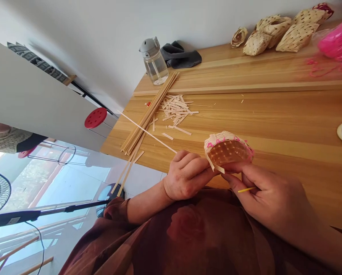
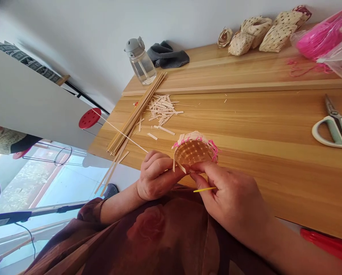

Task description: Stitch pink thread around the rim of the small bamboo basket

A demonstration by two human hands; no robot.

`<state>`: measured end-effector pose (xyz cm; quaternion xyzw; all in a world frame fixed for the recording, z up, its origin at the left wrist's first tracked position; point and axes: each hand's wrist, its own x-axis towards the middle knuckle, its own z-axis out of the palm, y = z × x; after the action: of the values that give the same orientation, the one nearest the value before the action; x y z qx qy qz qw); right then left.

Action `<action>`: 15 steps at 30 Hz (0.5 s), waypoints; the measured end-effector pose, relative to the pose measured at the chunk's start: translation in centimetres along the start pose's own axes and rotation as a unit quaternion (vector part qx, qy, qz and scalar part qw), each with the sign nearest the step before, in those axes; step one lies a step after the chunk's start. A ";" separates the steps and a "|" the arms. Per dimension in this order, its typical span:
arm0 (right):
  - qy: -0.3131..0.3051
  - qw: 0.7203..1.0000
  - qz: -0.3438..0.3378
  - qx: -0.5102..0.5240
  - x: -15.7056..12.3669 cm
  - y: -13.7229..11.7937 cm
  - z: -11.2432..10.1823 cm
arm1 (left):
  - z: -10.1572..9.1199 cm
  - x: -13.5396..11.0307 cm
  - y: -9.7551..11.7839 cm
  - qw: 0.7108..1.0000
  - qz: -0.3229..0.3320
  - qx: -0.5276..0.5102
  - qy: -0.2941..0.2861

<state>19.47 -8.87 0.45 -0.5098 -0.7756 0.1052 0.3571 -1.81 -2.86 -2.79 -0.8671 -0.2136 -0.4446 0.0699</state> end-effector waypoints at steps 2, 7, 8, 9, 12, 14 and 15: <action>-0.009 0.999 0.035 0.019 0.1 -0.1 0.0 | 0.0 -0.1 0.1 1.000 -0.022 -0.002 -0.006; -0.031 0.994 0.084 0.064 -0.2 0.2 0.3 | -0.1 0.1 0.6 0.995 -0.092 -0.025 -0.019; -0.031 0.994 0.084 0.066 -0.3 0.3 0.3 | -0.1 0.1 0.7 0.995 -0.096 -0.030 -0.027; -0.030 0.994 0.082 0.066 -0.4 0.4 0.4 | -0.2 0.1 0.7 0.994 -0.099 -0.034 -0.033; -0.030 0.994 0.076 0.068 -0.6 0.6 0.6 | -0.2 0.2 0.6 0.993 -0.105 -0.041 -0.044; -0.029 0.994 0.077 0.071 -0.7 0.7 0.7 | -0.2 0.0 0.6 0.993 -0.098 -0.039 -0.043; -0.031 0.994 0.077 0.073 -0.8 0.7 0.7 | -0.1 -0.1 0.6 0.994 -0.092 -0.037 -0.040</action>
<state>19.67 -9.07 -0.79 -0.5372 -0.7345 0.2048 0.3605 -1.68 -3.43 -2.75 -0.8629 -0.2785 -0.4215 -0.0124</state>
